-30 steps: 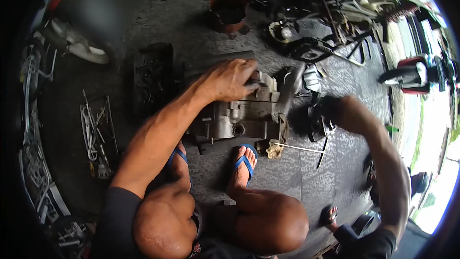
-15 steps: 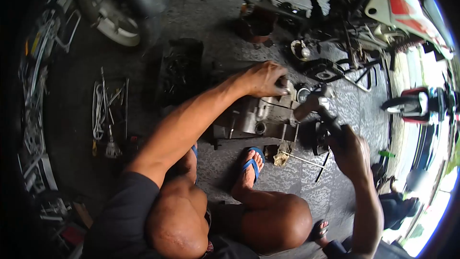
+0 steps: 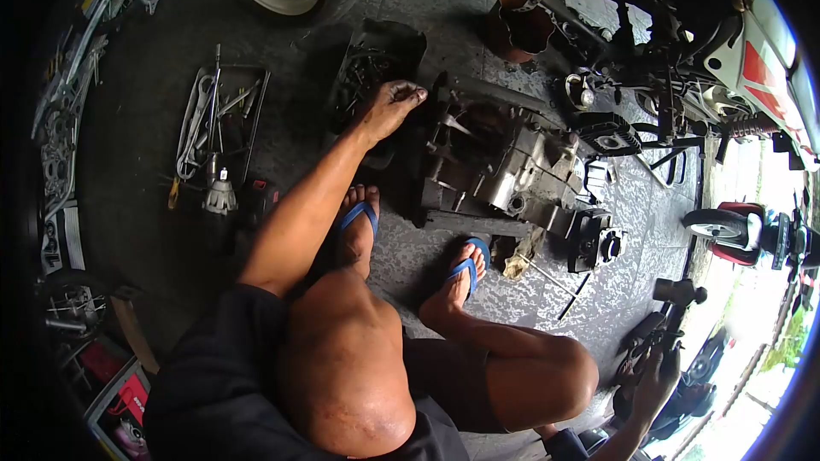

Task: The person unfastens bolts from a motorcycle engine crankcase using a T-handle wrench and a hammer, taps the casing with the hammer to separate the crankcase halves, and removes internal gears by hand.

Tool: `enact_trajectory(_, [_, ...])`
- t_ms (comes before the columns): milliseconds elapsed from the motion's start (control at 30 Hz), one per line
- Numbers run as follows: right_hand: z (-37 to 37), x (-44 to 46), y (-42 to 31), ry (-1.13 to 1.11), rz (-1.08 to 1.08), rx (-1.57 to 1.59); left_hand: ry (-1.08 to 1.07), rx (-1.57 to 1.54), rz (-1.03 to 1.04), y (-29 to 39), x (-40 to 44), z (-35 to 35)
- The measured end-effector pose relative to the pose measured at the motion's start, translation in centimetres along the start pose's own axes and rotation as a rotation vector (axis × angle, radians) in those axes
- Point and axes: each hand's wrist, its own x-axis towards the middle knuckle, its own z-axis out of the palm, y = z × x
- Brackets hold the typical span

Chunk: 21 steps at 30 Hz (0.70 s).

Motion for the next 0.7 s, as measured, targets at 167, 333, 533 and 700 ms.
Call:
enact_trajectory(167, [-0.6,1.8,-1.4,-0.002,-0.064,-0.008,0.023,-0.082,-0.001,1.0,-0.9,0.3])
enact_trajectory(333, [2.4,3.1,-7.1,-0.196,-0.081,-0.018,-0.011,-0.176,0.010,-0.6,-0.7,1.5])
enact_trajectory(533, [8.1,2.3,-11.2,-0.605,-0.291,-0.489,-0.049,-0.188,0.005,-3.1,-2.4,0.7])
enact_trajectory(700, [13.2,-1.0,-13.5,-0.916,-0.291,-0.615,-0.008,-0.056,-0.055,-1.7,-2.7,1.0])
